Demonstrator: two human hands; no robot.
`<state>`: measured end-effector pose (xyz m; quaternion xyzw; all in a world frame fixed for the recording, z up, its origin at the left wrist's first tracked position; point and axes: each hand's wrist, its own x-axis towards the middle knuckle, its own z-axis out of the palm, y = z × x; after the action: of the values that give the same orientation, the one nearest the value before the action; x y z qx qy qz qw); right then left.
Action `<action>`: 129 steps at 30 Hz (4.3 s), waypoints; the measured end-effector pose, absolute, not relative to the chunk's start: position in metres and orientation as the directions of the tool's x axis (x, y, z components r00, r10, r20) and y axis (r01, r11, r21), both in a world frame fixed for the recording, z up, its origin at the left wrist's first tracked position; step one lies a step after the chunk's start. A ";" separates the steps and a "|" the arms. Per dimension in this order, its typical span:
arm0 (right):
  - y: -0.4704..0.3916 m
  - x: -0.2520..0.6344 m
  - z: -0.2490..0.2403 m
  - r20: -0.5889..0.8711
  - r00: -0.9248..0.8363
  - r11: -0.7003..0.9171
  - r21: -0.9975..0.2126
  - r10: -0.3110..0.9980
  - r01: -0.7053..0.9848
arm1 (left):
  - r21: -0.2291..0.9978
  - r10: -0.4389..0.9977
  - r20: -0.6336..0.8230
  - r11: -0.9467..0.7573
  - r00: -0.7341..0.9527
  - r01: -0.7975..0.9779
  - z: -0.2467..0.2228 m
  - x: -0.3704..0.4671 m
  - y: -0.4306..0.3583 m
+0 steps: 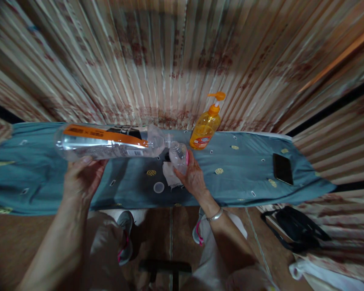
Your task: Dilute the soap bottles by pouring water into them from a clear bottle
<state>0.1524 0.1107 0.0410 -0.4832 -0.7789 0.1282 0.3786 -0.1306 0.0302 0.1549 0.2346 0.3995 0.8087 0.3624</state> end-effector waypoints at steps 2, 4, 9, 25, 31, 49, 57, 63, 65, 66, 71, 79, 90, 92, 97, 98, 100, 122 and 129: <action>0.111 0.153 0.041 0.463 -0.248 0.500 -0.567 0.851 0.654 | 0.816 0.773 0.087 -0.418 -0.629 -0.400 0.156 -0.130 0.030; 0.111 0.153 0.041 0.457 -0.247 0.495 -0.569 0.854 0.657 | 0.815 0.771 0.085 -0.418 -0.631 -0.401 0.157 -0.130 0.030; 0.111 0.153 0.042 0.456 -0.251 0.496 -0.566 0.854 0.659 | 0.810 0.773 0.088 -0.423 -0.629 -0.406 0.157 -0.130 0.030; 0.112 0.154 0.040 0.485 -0.258 0.518 -0.540 0.836 0.663 | 0.813 0.782 0.092 -0.416 -0.617 -0.406 0.153 -0.131 0.030; 0.113 0.155 0.037 0.488 -0.271 0.523 -0.510 0.829 0.683 | 0.820 0.781 0.100 -0.416 -0.616 -0.394 0.154 -0.131 0.030; 0.113 0.155 0.037 0.465 -0.255 0.500 -0.540 0.848 0.677 | 0.811 0.781 0.094 -0.420 -0.617 -0.408 0.152 -0.132 0.030; 0.113 0.155 0.040 0.459 -0.257 0.495 -0.534 0.850 0.685 | 0.806 0.780 0.103 -0.429 -0.617 -0.407 0.156 -0.129 0.030; 0.112 0.154 0.043 0.447 -0.242 0.475 -0.538 0.861 0.697 | 0.803 0.777 0.087 -0.425 -0.623 -0.418 0.153 -0.131 0.031; 0.111 0.153 0.043 0.444 -0.240 0.470 -0.535 0.863 0.702 | 0.805 0.779 0.092 -0.425 -0.621 -0.413 0.152 -0.132 0.031; 0.111 0.153 0.043 0.445 -0.241 0.471 -0.531 0.862 0.704 | 0.807 0.780 0.097 -0.425 -0.618 -0.410 0.152 -0.132 0.031; 0.111 0.154 0.043 0.449 -0.261 0.484 -0.505 0.855 0.715 | 0.806 0.781 0.112 -0.434 -0.615 -0.403 0.151 -0.133 0.031; 0.111 0.153 0.045 0.427 -0.245 0.459 -0.525 0.870 0.717 | 0.804 0.778 0.107 -0.433 -0.619 -0.406 0.152 -0.131 0.031; 0.111 0.153 0.044 0.424 -0.247 0.463 -0.542 0.871 0.702 | 0.795 0.767 0.110 -0.449 -0.632 -0.407 0.154 -0.129 0.031; 0.111 0.153 0.044 0.415 -0.244 0.455 -0.547 0.877 0.703 | 0.798 0.764 0.107 -0.448 -0.636 -0.404 0.153 -0.130 0.031; 0.112 0.155 0.042 0.405 -0.226 0.437 -0.565 0.886 0.700 | 0.787 0.755 0.094 -0.456 -0.649 -0.416 0.150 -0.131 0.031; 0.112 0.155 0.042 0.402 -0.222 0.433 -0.572 0.888 0.696 | 0.788 0.756 0.096 -0.455 -0.647 -0.415 0.150 -0.131 0.031; 0.111 0.156 0.042 0.394 -0.212 0.422 -0.586 0.894 0.691 | 0.791 0.759 0.100 -0.453 -0.643 -0.411 0.149 -0.131 0.031; 0.110 0.154 0.046 0.386 -0.214 0.412 -0.559 0.897 0.720 | 0.802 0.767 0.116 -0.447 -0.631 -0.396 0.151 -0.131 0.030; 0.110 0.155 0.042 0.391 -0.207 0.408 -0.551 0.897 0.728 | 0.792 0.762 0.098 -0.449 -0.640 -0.414 0.151 -0.130 0.031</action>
<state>0.1552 0.1105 0.0419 -0.5297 -0.7668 0.1240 0.3407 -0.1302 0.0308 0.1513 0.2273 0.3833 0.8204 0.3584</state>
